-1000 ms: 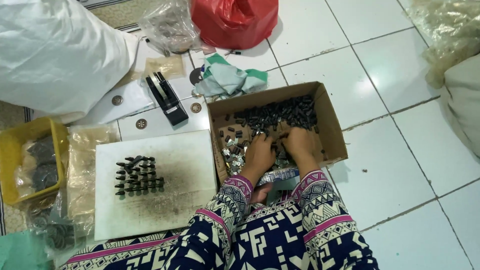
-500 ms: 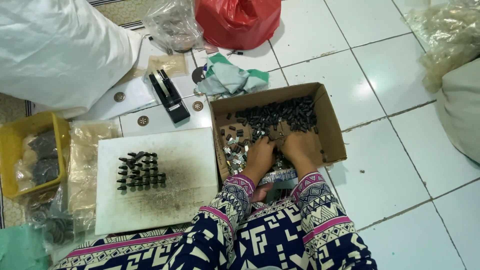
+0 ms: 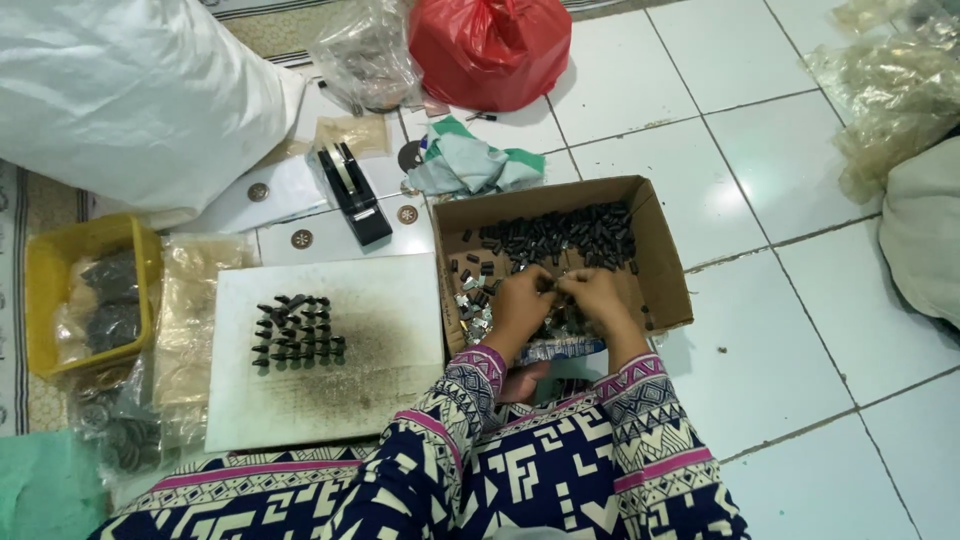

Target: Assembling small black plastic parts with metal pins and placing them into a grid template.

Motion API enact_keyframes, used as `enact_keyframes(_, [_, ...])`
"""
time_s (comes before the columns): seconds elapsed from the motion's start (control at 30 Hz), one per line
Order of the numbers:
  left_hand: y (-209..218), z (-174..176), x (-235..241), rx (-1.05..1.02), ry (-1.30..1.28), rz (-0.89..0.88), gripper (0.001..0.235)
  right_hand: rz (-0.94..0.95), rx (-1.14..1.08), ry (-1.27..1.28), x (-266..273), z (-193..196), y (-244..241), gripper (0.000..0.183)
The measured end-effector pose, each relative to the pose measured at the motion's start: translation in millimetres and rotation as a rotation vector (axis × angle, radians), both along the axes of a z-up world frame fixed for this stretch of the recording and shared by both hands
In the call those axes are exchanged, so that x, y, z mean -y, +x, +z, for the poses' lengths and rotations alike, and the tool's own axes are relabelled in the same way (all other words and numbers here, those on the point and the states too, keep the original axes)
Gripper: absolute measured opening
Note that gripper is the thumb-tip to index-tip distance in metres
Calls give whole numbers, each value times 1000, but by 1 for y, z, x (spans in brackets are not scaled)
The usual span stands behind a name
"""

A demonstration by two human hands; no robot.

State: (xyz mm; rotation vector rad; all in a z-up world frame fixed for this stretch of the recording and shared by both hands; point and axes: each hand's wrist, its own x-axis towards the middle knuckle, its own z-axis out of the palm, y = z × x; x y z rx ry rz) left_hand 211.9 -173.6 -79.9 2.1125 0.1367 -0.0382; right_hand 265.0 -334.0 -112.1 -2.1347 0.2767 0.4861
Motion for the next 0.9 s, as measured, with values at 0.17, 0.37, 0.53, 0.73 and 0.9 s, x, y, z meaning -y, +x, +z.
enact_keyframes(0.17, [-6, 29, -25, 7, -131, 120, 19, -157, 77, 331, -32, 51, -14, 27])
enact_keyframes(0.37, [-50, 69, -75, 230, -59, 140, 16, -44, 93, 409, -71, 68, -35, 23])
enact_keyframes(0.53, [-97, 69, -109, 271, -75, 219, 17, 138, 140, 264, -111, 91, -76, 17])
enact_keyframes(0.73, [-162, 95, -148, -155, -620, 355, 30, 63, 33, 569, -152, 135, -127, 20])
enact_keyframes(0.9, [-202, 105, -174, -106, -779, 462, 40, 199, 139, 588, -171, 161, -160, 17])
